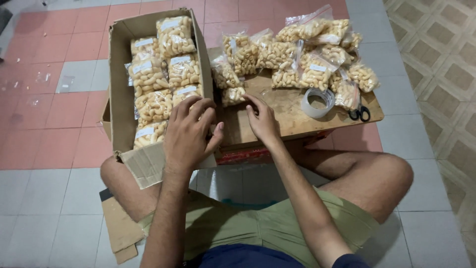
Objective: Packing small plastic bags of snacks into a cardboard box while sitting on the floor
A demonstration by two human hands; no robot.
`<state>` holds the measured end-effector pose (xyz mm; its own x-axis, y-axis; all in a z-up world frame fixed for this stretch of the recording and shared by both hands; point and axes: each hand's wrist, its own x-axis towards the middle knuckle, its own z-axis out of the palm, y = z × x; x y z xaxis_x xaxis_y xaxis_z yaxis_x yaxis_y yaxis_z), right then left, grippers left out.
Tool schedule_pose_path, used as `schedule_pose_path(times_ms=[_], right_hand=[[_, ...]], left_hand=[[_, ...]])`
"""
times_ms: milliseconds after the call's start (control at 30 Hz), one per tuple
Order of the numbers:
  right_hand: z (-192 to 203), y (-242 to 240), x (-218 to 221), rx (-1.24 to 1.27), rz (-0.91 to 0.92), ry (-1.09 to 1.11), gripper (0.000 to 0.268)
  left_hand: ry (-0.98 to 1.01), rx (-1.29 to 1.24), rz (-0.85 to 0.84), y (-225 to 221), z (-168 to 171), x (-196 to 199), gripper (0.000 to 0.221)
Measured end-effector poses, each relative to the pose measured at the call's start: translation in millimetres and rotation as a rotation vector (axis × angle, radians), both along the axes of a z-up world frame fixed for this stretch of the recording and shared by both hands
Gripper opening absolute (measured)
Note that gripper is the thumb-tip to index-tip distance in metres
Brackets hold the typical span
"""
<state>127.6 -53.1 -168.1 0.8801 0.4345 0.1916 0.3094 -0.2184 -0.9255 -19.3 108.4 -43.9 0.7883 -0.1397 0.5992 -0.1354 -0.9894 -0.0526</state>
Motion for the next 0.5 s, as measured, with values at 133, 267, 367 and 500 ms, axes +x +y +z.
schedule_pose_path(times_ms=[133,267,367,500], right_hand=[[-37,-11,25,0.122,-0.138,0.008,0.024],[-17,-36,35,0.175,-0.329,-0.206,0.028],[12,-52,32,0.390,-0.360,-0.198,0.034],[31,-67,34,0.735,-0.308,-0.204,0.036]], left_hand=[[0.011,0.000,0.010,0,-1,-1,0.029],[0.006,0.018,0.020,0,-2,-1,0.027],[-0.001,0.019,0.021,0,-4,0,0.029],[-0.019,0.017,0.019,0,-5,1,0.029]])
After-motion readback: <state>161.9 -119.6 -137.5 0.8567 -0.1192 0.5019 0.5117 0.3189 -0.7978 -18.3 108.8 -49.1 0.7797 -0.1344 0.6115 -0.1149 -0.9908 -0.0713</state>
